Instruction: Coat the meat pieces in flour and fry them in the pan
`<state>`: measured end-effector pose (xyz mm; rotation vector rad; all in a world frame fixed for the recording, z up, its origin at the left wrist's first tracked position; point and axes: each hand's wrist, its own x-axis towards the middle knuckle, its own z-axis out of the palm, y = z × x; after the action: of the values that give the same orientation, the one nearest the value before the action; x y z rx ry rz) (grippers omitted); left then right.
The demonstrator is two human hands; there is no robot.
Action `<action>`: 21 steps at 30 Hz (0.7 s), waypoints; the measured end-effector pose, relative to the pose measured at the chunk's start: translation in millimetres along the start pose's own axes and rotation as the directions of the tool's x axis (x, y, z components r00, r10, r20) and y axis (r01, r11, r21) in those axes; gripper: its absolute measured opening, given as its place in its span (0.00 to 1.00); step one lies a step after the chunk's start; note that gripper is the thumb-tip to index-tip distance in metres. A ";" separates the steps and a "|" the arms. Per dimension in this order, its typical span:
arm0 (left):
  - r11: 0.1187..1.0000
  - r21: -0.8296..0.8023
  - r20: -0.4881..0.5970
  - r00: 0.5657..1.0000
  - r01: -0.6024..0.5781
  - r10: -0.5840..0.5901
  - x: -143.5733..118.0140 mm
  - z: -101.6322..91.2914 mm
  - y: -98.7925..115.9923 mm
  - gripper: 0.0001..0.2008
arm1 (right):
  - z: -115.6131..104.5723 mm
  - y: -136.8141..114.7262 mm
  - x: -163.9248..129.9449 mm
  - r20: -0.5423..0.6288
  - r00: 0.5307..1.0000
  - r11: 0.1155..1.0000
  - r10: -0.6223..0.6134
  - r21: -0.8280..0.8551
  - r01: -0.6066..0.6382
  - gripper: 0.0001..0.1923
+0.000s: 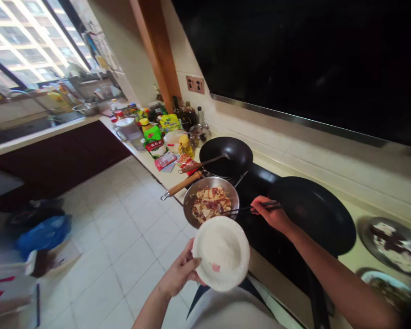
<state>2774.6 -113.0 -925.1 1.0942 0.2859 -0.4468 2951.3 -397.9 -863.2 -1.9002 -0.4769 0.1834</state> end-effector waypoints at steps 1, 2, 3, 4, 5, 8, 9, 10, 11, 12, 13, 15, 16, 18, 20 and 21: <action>0.999 0.005 0.056 0.998 0.043 -0.043 7.1 6.3 -9.3 0.32 | -3.5 0.7 -1.4 -0.046 0.999 1.000 0.013 0.018 -0.012 0.18; 0.996 0.006 0.103 0.991 0.086 -0.086 15.5 13.4 -20.0 0.33 | -5.8 1.1 -3.9 -0.093 0.995 0.999 0.022 0.027 -0.020 0.18; 0.992 0.005 0.140 0.982 0.125 -0.124 25.0 20.9 -31.5 0.34 | -7.1 1.1 -7.3 -0.142 0.989 0.999 0.031 0.036 -0.026 0.19; 0.987 0.008 0.170 0.972 0.160 -0.159 35.1 28.6 -43.1 0.36 | -7.5 1.1 -11.3 -0.192 0.981 0.998 0.040 0.048 -0.032 0.19; 0.983 0.018 0.188 0.965 0.183 -0.183 45.5 36.0 -54.3 0.38 | -7.5 1.1 -15.7 -0.243 0.969 0.997 0.051 0.062 -0.037 0.20; 0.974 0.063 0.214 0.950 0.217 -0.226 74.6 55.1 -80.2 0.44 | -6.6 1.5 -29.8 -0.366 0.927 0.994 0.085 0.101 -0.052 0.20; 0.972 0.077 0.220 0.947 0.223 -0.235 83.0 60.3 -85.6 0.44 | -6.2 1.8 -34.3 -0.391 0.915 0.992 0.096 0.113 -0.056 0.21; 0.970 0.088 0.224 0.944 0.228 -0.243 90.5 65.1 -89.6 0.43 | -5.7 1.9 -38.6 -0.409 0.907 0.990 0.105 0.125 -0.059 0.21; 0.968 0.096 0.224 0.942 0.233 -0.249 97.2 69.7 -92.6 0.42 | -5.1 1.8 -42.5 -0.418 0.902 0.989 0.112 0.136 -0.060 0.21; 0.966 0.100 0.221 0.942 0.237 -0.254 103.3 74.4 -94.9 0.41 | -4.0 1.6 -45.8 -0.417 0.902 0.988 0.114 0.143 -0.058 0.20; 0.965 0.100 0.215 0.942 0.242 -0.258 109.0 79.4 -96.9 0.39 | -2.6 1.0 -48.4 -0.405 0.908 0.988 0.108 0.144 -0.054 0.20; 0.965 0.088 0.190 0.946 0.248 -0.261 119.5 90.4 -101.2 0.35 | 1.9 -1.0 -50.4 -0.339 0.938 0.992 0.075 0.120 -0.036 0.18; 0.965 0.079 0.174 0.950 0.250 -0.261 124.3 96.0 -103.3 0.34 | 5.2 -2.7 -49.6 -0.283 0.958 0.996 0.049 0.087 -0.025 0.17; 0.966 0.056 0.138 0.956 0.252 -0.257 132.3 105.1 -106.4 0.32 | 14.3 -7.9 -45.0 -0.140 0.990 1.000 -0.005 -0.007 0.004 0.16; 0.966 0.041 0.100 0.961 0.257 -0.259 134.5 106.8 -105.0 0.32 | 26.0 -16.1 -38.5 0.005 0.999 0.995 -0.037 -0.095 0.037 0.15; 0.966 0.032 0.075 0.963 0.257 -0.258 132.4 103.3 -101.6 0.31 | 32.1 -21.4 -35.7 0.068 0.997 0.992 -0.040 -0.121 0.048 0.15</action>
<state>2842.0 -272.2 -1017.8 1.0627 0.3568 -0.7251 2902.6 -378.5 -859.0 -2.0062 -0.5854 0.1923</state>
